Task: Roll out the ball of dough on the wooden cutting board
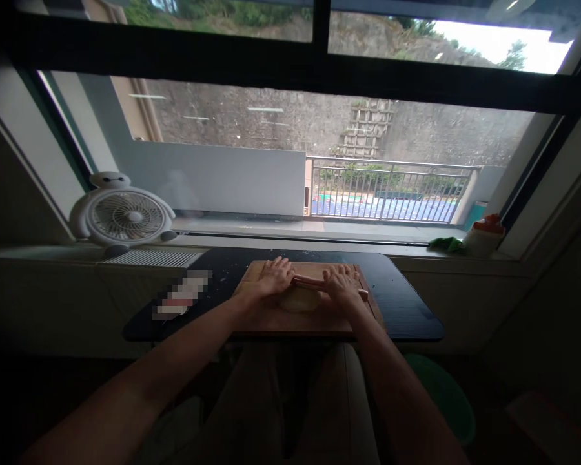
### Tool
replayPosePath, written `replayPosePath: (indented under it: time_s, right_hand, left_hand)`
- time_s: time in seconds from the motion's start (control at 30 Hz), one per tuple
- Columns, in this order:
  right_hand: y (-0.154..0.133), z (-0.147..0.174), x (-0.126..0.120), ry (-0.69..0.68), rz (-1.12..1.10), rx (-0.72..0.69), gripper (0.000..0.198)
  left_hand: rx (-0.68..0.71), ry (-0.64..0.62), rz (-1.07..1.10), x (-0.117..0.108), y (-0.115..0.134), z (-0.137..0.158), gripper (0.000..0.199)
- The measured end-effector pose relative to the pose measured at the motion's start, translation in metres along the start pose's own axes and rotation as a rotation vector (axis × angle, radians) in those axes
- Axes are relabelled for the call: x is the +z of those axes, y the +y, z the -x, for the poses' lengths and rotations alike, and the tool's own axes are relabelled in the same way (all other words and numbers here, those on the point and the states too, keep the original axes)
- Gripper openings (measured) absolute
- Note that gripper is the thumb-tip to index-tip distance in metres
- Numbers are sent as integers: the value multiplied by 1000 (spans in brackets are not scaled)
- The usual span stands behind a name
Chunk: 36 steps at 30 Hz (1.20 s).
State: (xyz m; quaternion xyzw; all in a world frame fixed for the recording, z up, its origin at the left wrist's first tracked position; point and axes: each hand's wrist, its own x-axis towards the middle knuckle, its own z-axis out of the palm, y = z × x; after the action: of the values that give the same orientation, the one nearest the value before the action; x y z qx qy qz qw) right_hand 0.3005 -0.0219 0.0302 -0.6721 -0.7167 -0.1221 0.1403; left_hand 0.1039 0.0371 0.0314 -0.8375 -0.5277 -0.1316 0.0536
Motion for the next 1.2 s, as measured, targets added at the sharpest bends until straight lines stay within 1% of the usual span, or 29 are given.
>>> replayPosePath:
  time_s: [0.07,0.1,0.17,0.23,0.3,0.33,0.37,0.43,0.5,0.57,0.6,0.67,0.73,0.8,0.87,0.93,1.0,1.07,1.1,1.2]
  right_hand:
    - [-11,-1,-2,-14,8,14,40]
    - [-15,3,0,-10,10,25,40]
    - [-19,19,8,22,1,-6,42]
    - [-14,33,17,58,-21,-105,43]
    - [-3,36,22,83,-31,-195,44]
    - [3,31,22,86,-24,-200,44]
    - [9,24,22,82,-9,-176,44]
    - [17,5,21,48,32,-105,43]
    - [18,-11,18,3,62,-77,40]
    - [16,-13,17,-22,74,-96,36]
    - [14,-9,16,-17,72,-111,34]
    - [12,6,17,18,55,-160,32]
    - [11,22,18,69,22,-223,31]
    - [10,28,16,75,1,-237,34]
    - [6,20,12,-2,12,-182,35]
    - [1,1,9,-109,39,-135,34]
    - [-5,-17,6,-160,55,-105,32]
    - [-12,-26,2,-161,61,-79,33]
    - [-14,-25,0,-157,62,-72,34]
    - [-18,-7,2,-128,55,-77,40]
  left_hand:
    - [5,-11,0,-5,0,-14,39]
    - [20,-7,1,-6,-1,-14,36]
    - [62,13,6,-3,-8,0,34]
    - [116,74,6,3,-17,23,36]
    - [152,144,-8,7,-24,39,38]
    - [146,165,-21,7,-25,41,40]
    - [121,173,-36,6,-26,40,42]
    - [50,158,-64,1,-25,28,46]
    - [10,154,-80,-6,-25,13,50]
    - [20,165,-84,-11,-30,6,55]
    - [36,172,-85,-12,-35,7,56]
    - [79,194,-79,-10,-49,19,57]
    - [123,222,-66,-5,-64,36,55]
    - [142,251,-63,-2,-73,48,50]
    - [109,249,-75,-2,-71,45,45]
    - [53,219,-87,-3,-60,31,43]
    - [21,190,-88,-5,-46,13,45]
    - [6,167,-87,-7,-36,2,50]
    - [5,156,-85,-7,-34,1,51]
    - [54,125,-64,-7,-37,16,49]
